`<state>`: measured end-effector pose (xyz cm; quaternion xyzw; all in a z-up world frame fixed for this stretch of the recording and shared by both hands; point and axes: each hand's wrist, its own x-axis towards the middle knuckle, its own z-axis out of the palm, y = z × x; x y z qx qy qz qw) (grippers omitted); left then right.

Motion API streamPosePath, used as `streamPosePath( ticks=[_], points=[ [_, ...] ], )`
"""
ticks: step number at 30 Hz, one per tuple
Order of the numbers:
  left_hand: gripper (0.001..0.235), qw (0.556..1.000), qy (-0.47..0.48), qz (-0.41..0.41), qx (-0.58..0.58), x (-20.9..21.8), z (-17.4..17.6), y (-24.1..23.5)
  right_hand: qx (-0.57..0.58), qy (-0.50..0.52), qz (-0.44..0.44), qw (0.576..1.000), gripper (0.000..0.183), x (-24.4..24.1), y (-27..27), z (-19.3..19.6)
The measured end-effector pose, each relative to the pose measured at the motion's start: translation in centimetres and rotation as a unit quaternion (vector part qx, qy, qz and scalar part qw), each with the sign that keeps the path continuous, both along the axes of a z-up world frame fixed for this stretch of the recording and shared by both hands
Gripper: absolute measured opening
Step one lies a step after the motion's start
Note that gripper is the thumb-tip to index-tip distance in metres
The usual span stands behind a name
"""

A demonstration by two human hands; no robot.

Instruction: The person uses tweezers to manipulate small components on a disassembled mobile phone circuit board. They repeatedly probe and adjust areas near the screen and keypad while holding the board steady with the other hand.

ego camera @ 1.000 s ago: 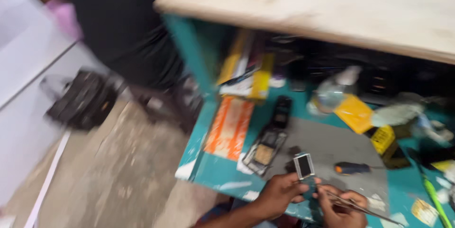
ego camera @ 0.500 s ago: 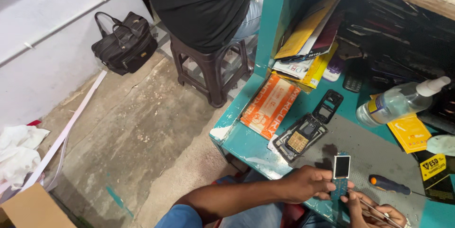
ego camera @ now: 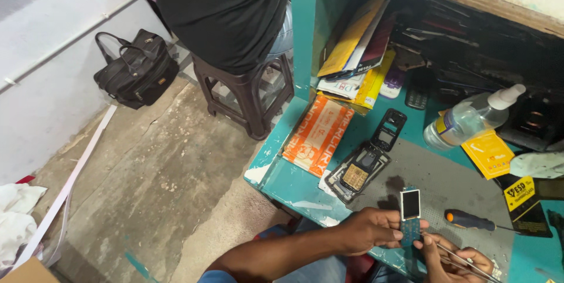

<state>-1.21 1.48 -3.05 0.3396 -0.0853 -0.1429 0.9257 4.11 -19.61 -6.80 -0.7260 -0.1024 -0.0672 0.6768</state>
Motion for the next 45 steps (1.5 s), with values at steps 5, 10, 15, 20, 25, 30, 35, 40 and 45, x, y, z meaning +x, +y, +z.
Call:
streamPosePath(
  ticks=[5,10,15,20,25,30,35,40,45],
  points=[
    [0.041,0.999,0.029,0.012,-0.012,0.1,0.0,-0.2,0.025,0.024,-0.027,0.999,0.048,-0.4,0.9,1.0],
    [0.04,0.997,0.067,0.016,0.039,0.3,1.2,0.1,0.038,0.015,-0.023,0.999,0.05,-0.8,1.3,1.9],
    [0.04,0.998,0.041,0.027,0.048,0.3,1.7,0.0,0.083,0.007,-0.027,0.996,0.05,-1.3,2.0,2.5],
    [0.04,0.996,0.037,0.029,0.072,0.3,2.3,0.2,0.126,0.003,-0.02,0.992,0.049,-1.3,2.4,3.1],
    [0.041,0.99,0.054,0.017,0.132,0.2,3.3,0.6,0.101,0.019,-0.034,0.994,0.049,-1.3,2.4,3.0],
    [0.041,0.989,0.067,0.02,0.131,0.6,3.6,0.4,0.11,0.054,-0.011,0.992,0.05,-0.8,2.0,4.1],
    [0.041,0.996,0.057,0.031,0.065,0.8,3.2,-0.1,0.089,0.088,-0.005,0.992,0.05,-0.5,1.8,4.6],
    [0.04,0.995,0.071,0.03,0.062,0.7,1.9,-0.4,0.104,0.065,0.012,0.992,0.05,-0.3,0.4,1.8],
    [0.046,0.998,0.043,0.012,0.036,1.5,2.4,0.1,0.116,-0.017,0.03,0.993,0.051,2.9,1.1,0.4]
  ],
)
